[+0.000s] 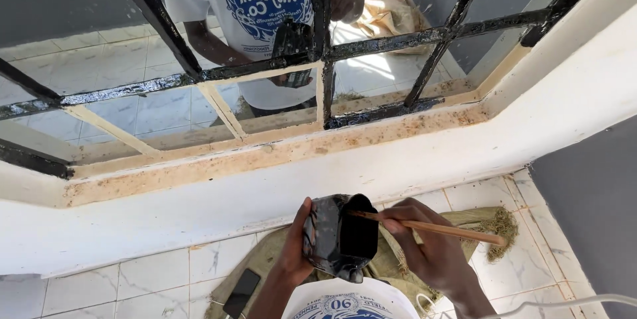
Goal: Painting the metal grill of a window frame with black paint using a brush.
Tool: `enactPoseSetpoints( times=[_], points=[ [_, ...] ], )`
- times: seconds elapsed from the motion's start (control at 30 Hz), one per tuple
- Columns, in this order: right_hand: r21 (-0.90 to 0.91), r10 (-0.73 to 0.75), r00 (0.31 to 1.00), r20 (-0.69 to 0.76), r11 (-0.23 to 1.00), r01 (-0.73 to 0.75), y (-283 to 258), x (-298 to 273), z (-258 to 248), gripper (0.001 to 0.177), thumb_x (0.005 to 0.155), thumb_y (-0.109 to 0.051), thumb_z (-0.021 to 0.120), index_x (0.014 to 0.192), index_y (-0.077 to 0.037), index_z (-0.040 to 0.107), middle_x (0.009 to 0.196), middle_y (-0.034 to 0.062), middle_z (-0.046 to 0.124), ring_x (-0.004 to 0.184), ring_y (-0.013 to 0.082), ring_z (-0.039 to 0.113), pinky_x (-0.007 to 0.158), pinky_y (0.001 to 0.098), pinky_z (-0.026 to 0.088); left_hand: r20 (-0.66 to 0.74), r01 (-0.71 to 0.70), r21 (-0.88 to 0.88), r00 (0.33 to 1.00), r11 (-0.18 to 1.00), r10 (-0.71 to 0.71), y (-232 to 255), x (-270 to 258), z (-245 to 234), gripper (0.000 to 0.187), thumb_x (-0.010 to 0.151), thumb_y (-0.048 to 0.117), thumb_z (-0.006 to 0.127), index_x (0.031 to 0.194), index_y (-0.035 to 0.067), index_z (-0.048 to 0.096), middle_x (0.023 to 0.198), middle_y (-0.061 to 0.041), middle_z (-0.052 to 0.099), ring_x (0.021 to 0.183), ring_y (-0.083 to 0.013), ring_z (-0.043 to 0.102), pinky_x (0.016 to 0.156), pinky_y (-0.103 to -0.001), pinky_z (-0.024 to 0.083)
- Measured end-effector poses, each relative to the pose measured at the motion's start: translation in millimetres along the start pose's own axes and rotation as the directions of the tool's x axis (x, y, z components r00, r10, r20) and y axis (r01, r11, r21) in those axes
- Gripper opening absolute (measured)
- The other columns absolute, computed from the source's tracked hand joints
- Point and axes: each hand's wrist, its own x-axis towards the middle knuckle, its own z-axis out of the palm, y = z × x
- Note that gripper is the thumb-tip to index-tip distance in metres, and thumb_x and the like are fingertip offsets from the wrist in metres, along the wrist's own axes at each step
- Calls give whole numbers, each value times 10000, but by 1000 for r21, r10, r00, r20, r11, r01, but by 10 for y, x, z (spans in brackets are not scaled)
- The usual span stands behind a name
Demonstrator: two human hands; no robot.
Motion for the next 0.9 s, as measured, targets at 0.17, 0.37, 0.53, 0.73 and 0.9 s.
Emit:
enactPoseSetpoints(
  times=[0.17, 0.37, 0.53, 0.73, 0.9],
  points=[
    [93, 87, 994, 63, 991, -93, 306, -59, 45, 314, 1024, -279, 611, 944, -60, 821, 818, 41, 792, 534, 127, 617, 481, 271, 456, 19, -25, -2, 999, 1000, 25, -38, 31, -78, 773, 945, 620, 543, 1406, 21, 704, 1398, -168, 743, 1156, -316, 694, 918, -471, 547],
    [200, 130, 990, -53, 973, -117, 370, -62, 44, 284, 1030, -282, 639, 1012, -59, 813, 771, 63, 771, 576, 142, 632, 497, 271, 476, 44, -38, -10, 998, 999, 39, -88, 114, -189, 758, 939, 616, 564, 1388, 22, 708, 1420, -173, 740, 1181, -308, 690, 952, -460, 545],
    [190, 175, 983, 54, 965, -183, 392, -102, 46, 348, 1018, -325, 647, 957, -34, 828, 865, 78, 840, 665, 196, 733, 596, 319, 545, 96, -47, -25, 994, 999, 49, -120, 159, -219, 681, 974, 612, 587, 1313, 39, 732, 1334, -130, 760, 1093, -242, 699, 903, -418, 546],
    [467, 99, 976, -196, 884, 5, 754, -183, -101, 286, 1156, -248, 517, 1067, -78, 729, 785, 21, 711, 596, 102, 617, 519, 246, 565, -2, -26, -34, 1000, 999, 26, -40, 86, -148, 791, 919, 625, 568, 1431, 38, 704, 1429, -162, 739, 1180, -294, 700, 972, -439, 541],
    [528, 103, 936, -338, 844, 97, 810, -287, -291, 277, 1218, -264, 483, 1116, -84, 668, 1011, 48, 733, 731, 103, 626, 667, 246, 550, -22, -40, -62, 999, 997, 39, -37, 109, -192, 773, 906, 611, 589, 1437, 60, 699, 1444, -143, 738, 1191, -309, 707, 954, -471, 565]
  ],
)
